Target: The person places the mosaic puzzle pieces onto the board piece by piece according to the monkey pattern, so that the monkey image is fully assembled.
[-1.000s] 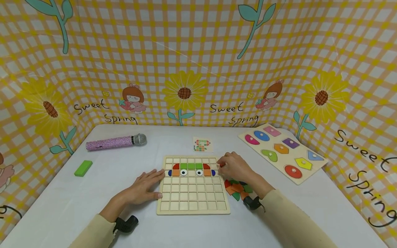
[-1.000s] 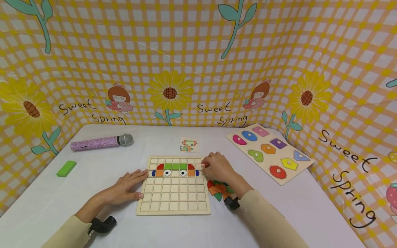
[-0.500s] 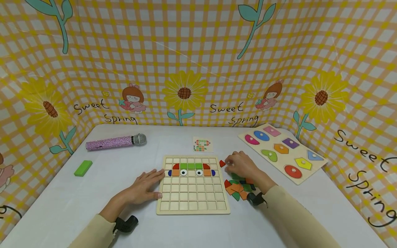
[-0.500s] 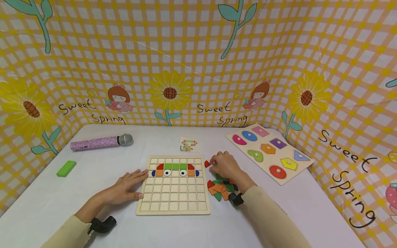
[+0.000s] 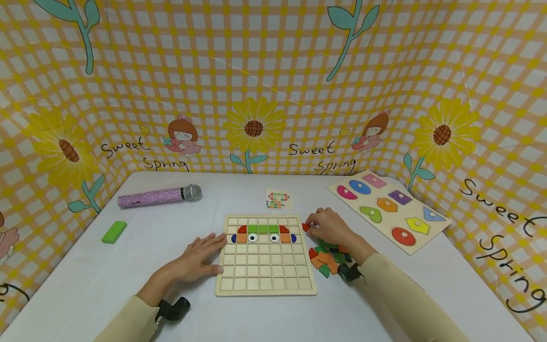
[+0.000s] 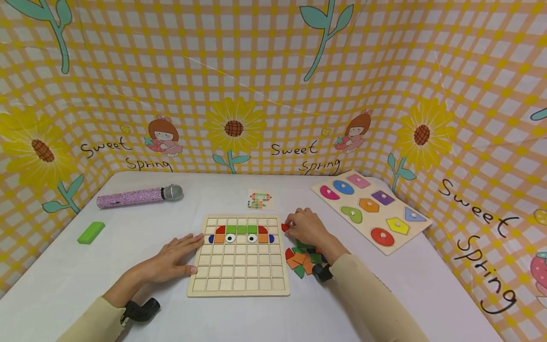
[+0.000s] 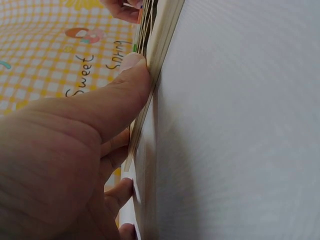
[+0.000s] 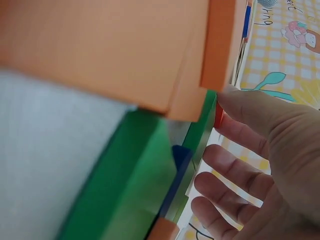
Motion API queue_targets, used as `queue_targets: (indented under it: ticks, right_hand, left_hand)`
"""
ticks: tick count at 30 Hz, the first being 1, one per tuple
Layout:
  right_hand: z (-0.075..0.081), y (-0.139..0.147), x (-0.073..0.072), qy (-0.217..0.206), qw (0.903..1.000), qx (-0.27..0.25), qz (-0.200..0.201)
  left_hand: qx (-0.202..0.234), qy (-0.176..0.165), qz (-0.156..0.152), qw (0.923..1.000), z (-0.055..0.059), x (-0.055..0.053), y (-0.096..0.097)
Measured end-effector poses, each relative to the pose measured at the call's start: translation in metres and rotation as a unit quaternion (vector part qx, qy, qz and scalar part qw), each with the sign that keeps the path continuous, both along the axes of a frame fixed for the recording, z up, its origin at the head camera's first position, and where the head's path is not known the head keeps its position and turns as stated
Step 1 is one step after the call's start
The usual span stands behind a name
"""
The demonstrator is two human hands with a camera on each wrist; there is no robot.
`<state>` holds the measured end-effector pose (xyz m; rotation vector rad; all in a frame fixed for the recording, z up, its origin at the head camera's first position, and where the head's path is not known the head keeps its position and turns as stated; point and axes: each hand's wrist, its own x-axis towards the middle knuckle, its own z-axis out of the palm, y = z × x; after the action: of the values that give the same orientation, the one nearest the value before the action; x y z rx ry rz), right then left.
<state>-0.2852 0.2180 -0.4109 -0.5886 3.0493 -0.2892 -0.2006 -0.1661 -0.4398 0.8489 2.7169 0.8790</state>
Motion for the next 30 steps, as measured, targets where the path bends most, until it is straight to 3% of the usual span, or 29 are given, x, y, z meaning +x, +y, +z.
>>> queue_targets:
  ticks: [10, 20, 30]
  right_hand:
    - [0.003, 0.001, 0.009, 0.021, 0.999, -0.038, 0.006]
    - [0.021, -0.027, 0.039, -0.005, 0.9934, -0.109, 0.037]
    - [0.019, -0.076, 0.055, 0.032, 0.9785, -0.134, 0.153]
  left_hand:
    - [0.001, 0.002, -0.004, 1.0, -0.001, 0.0, 0.001]
    - [0.0, 0.001, 0.0, 1.0, 0.002, 0.0, 0.001]
    - [0.002, -0.003, -0.001, 1.0, 0.002, 0.001, 0.001]
